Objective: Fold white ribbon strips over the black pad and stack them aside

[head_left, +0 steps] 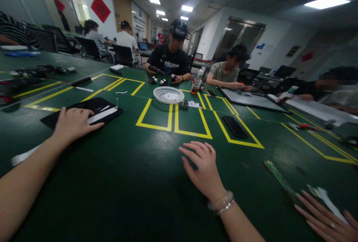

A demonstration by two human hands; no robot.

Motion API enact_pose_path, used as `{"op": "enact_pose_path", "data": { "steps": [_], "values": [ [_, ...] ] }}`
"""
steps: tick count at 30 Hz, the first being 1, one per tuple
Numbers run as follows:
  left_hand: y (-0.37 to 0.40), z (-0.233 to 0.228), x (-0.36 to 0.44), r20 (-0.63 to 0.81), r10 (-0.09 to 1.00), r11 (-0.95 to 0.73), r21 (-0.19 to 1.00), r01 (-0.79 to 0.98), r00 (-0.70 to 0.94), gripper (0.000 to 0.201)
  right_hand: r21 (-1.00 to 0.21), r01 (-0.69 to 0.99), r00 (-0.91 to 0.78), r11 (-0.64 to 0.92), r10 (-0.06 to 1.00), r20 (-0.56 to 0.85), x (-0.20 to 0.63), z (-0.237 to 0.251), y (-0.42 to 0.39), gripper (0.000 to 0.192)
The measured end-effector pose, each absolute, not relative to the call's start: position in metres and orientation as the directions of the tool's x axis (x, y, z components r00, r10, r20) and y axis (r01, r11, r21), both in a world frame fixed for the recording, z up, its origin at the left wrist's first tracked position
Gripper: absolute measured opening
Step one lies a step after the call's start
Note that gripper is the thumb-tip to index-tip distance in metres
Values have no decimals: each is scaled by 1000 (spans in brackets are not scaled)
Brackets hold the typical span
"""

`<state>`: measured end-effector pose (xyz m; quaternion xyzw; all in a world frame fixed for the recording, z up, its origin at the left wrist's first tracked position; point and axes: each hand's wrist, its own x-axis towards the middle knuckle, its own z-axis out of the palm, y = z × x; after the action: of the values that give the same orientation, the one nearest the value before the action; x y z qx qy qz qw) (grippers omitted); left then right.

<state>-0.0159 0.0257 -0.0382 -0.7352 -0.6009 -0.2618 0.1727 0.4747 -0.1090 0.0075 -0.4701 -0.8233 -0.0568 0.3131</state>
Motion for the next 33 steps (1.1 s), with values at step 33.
{"op": "enact_pose_path", "data": {
  "steps": [33],
  "values": [
    [-61,-7,170,231,599,-774,412,481,767,50,-259,729,-593,634,773,225,465,8,-118,20]
  ]
}}
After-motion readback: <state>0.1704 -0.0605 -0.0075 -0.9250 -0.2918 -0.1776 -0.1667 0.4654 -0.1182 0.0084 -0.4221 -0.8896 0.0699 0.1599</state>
